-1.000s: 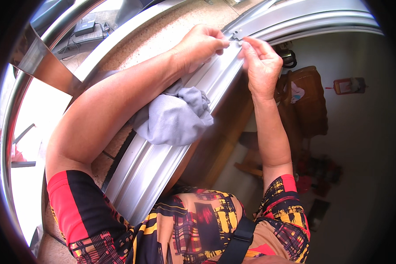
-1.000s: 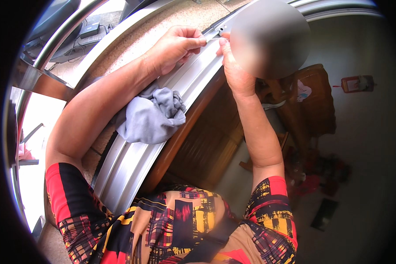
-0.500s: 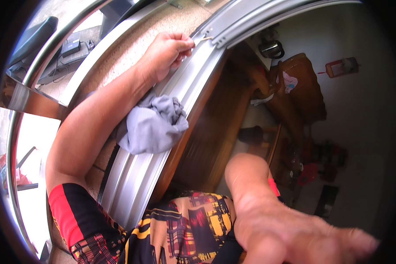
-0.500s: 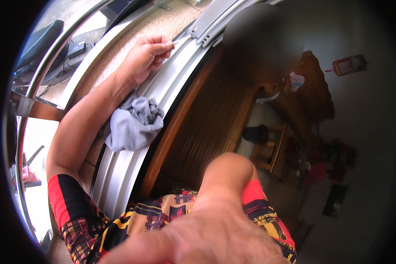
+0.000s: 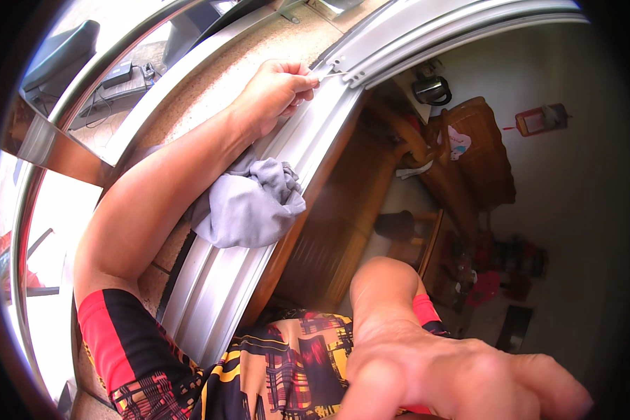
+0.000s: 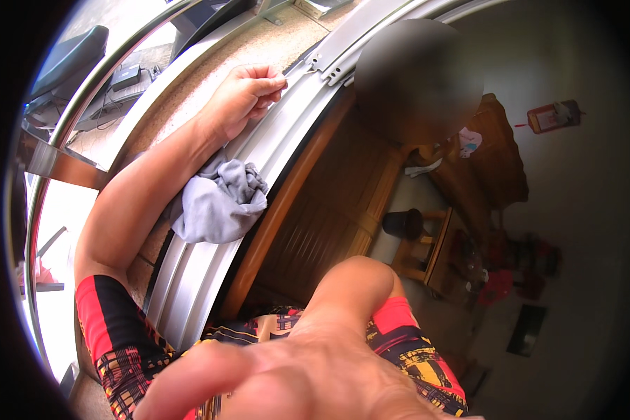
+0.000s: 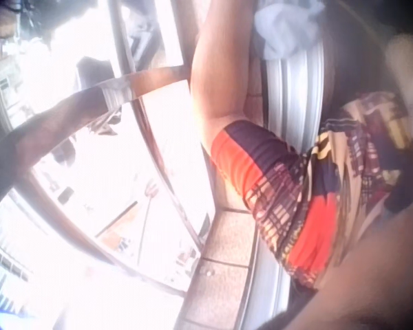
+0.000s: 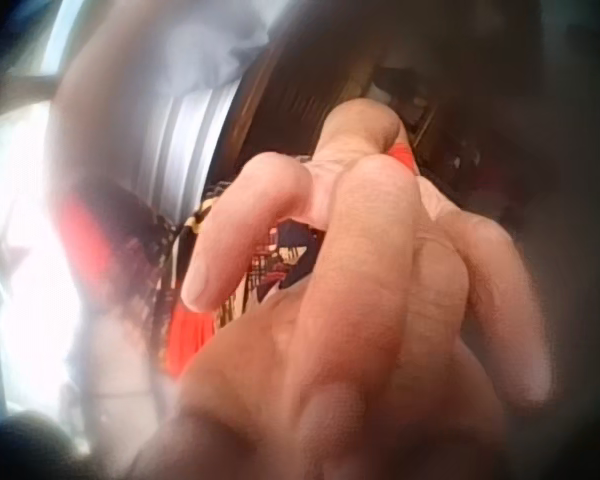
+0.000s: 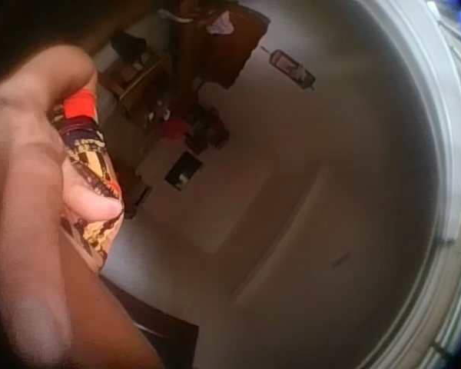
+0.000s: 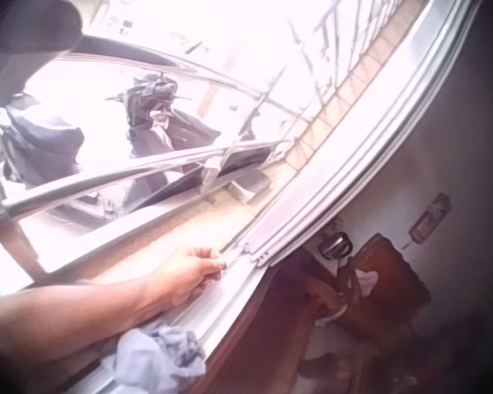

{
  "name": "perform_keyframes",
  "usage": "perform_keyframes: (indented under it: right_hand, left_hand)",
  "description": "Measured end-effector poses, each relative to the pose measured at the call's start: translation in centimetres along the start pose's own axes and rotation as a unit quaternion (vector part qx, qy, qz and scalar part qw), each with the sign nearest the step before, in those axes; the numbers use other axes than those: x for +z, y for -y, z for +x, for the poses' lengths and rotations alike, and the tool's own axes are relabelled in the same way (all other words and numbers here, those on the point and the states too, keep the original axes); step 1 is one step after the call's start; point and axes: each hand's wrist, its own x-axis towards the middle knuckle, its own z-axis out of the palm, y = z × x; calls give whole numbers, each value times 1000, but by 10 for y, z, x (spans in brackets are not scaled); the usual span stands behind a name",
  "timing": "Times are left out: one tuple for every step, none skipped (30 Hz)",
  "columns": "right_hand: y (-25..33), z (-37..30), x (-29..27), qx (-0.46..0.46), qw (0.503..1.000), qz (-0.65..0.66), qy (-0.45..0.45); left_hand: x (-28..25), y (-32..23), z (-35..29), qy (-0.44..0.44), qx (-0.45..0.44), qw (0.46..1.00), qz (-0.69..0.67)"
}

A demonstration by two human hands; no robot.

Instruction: The person uses a small wooden stick to adjust and re-seat components within the upper track of a sliding window frame.

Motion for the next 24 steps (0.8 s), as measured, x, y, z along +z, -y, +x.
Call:
perform_keyframes:
  right_hand:
    - [-1,-1,-2,2,1000,1,-6]
    - [-2,-2,-5,4,1000,2,-10]
    - [-3,-3,-9,3,1000,6,-12]
    - [-2,-3,-11,2,1000,11,-18]
    - [-3,-4,-11,-1,1000,17,-24]
    - [-2,-5,-13,0,999,17,-31]
    - [-1,-6,-15,0,999,17,-37]
    - [0,-5,-17,1,999,19,-43]
    - [2,-5,-21,0,998,20,-51]
    - [3,-7,-25,-1,998,19,-60]
    - [5,-7,-30,1,996,23,-81]
    - [1,-9,-34,4,995,37,-91]
    - [-4,-9,-43,9,992,54,-111]
    - [-12,-13,-51,12,987,74,-144]
    - [-20,-15,-54,22,978,91,-185]
    - [-18,-21,-62,25,966,104,-235]
    - [-18,-28,-68,24,947,117,-298]
    - [-19,-36,-74,26,923,137,-359]
    - [-20,-39,-77,29,899,120,-421]
    - [-20,-43,-82,26,894,126,-429]
    - [-21,-47,-87,23,889,134,-437]
    - [-22,-50,-89,20,888,135,-439]
    - [-22,-52,-91,16,887,135,-441]
    - [-23,-53,-93,14,886,137,-443]
  left_hand:
    - [1,0,2,-3,5,1000,7]
    - [1,-2,5,-7,10,1000,13]
    - [-1,-4,5,-15,12,1000,24]
    - [-2,-4,5,-7,11,1000,19]
    - [-2,-4,6,-10,15,999,27]
    - [-1,-3,7,-10,16,999,33]
    - [0,-3,7,-9,17,999,39]
    - [3,-4,7,-2,17,999,27]
    - [5,-5,8,-4,20,999,27]
    - [8,-5,10,4,27,999,27]
    - [11,-4,12,14,33,999,28]
    - [8,-6,10,3,23,999,23]
    - [6,-5,7,-7,13,1000,17]
    - [0,-4,7,-7,10,1000,17]
    - [-2,-7,2,-10,4,1000,7]
    - [4,-9,6,-10,3,1000,7]
    - [8,-11,9,-11,2,1000,7]
    - [10,-10,11,-10,5,1000,8]
    - [11,-9,13,-11,8,1000,8]
    - [11,-8,14,-12,10,1000,9]
    - [10,-7,15,-10,11,1000,9]
    - [8,-6,16,-8,12,1000,9]
    - [6,-6,16,-6,13,1000,9]
    - [4,-5,16,-7,10,1000,5]
